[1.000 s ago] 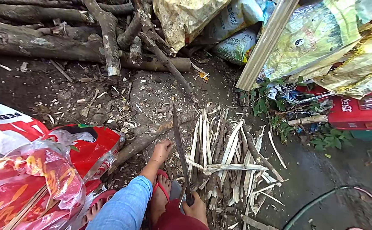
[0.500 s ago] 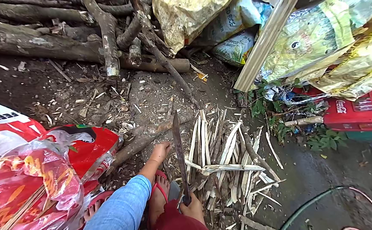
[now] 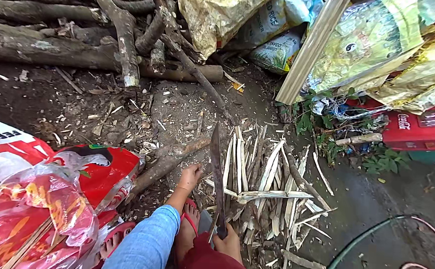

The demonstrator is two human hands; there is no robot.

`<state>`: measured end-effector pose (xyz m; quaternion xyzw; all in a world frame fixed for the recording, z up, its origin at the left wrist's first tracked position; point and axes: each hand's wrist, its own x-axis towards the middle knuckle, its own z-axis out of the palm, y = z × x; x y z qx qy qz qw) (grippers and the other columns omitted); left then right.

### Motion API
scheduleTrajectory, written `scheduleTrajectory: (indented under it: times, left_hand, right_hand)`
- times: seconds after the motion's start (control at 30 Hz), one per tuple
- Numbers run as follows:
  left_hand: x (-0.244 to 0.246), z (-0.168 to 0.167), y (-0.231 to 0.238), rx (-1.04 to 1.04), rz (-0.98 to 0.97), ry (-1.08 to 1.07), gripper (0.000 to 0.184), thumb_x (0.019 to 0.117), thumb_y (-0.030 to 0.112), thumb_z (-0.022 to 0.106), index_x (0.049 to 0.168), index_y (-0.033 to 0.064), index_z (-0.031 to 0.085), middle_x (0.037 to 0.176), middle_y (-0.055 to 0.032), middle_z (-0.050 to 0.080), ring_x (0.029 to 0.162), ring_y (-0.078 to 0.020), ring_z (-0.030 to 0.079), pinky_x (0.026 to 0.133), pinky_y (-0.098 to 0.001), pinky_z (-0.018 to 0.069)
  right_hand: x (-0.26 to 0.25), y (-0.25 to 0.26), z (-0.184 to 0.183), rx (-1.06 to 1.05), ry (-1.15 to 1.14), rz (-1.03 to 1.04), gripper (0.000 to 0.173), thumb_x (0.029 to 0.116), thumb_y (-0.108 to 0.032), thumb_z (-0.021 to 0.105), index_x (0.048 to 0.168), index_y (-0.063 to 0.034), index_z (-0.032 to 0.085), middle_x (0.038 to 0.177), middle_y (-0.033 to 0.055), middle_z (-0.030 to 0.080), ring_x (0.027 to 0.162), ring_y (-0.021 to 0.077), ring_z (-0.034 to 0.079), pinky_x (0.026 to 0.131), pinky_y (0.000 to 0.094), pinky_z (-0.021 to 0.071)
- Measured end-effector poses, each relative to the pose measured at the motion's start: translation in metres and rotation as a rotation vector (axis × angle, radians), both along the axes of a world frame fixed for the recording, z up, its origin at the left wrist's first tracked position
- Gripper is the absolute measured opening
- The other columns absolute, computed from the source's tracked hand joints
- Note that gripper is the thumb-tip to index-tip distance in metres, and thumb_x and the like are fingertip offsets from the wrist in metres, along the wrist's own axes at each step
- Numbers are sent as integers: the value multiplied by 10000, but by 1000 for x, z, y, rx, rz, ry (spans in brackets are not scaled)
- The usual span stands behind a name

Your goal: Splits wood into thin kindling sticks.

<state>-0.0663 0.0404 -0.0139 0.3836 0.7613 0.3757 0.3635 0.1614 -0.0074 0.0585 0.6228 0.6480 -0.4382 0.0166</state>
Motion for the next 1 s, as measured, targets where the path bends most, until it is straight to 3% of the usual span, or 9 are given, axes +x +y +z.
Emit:
scheduleTrajectory:
  times: [0.27, 0.57, 0.77, 0.87, 1.0]
  left_hand:
    - [4, -2, 1, 40, -17, 19, 257, 1012, 35, 587, 1198, -119, 674, 1213, -281, 690, 1175, -368, 666, 1092, -436, 469]
    - [6, -4, 1, 33, -19, 32, 267, 1024, 79, 596, 1197, -105, 681, 1207, -267, 697, 1163, -357, 674, 1082, -436, 477]
    - [7, -2, 2, 47, -14, 48, 253, 1010, 42, 595, 1185, -120, 683, 1192, -279, 699, 1145, -374, 681, 1072, -444, 485]
    - [6, 5, 3, 29, -44, 62, 265, 1026, 54, 577, 1204, -116, 677, 1225, -273, 691, 1192, -375, 662, 1100, -439, 466]
    - [10, 17, 8, 151, -32, 130, 239, 1012, 22, 576, 1163, -115, 701, 1185, -272, 712, 1160, -385, 685, 1080, -448, 490]
  right_hand:
    - [-5, 2, 0, -99, -91, 73, 435, 891, -105, 749, 1267, 78, 630, 981, 268, 707, 935, 388, 694, 889, 549, 530]
    - [-6, -1, 0, -69, -66, 22, 443, 882, -79, 752, 1274, 81, 624, 969, 261, 710, 909, 375, 699, 878, 543, 538]
    - [-5, 6, -5, -132, -121, 95, 448, 899, -122, 746, 1282, 72, 619, 995, 264, 704, 940, 385, 689, 891, 550, 527]
    - [-3, 5, -2, -109, -108, 99, 445, 900, -118, 733, 1283, 77, 618, 997, 270, 705, 949, 395, 694, 898, 559, 530]
    - [0, 5, -5, -61, -108, 70, 450, 893, -106, 746, 1282, 81, 618, 985, 274, 711, 934, 405, 703, 886, 568, 537]
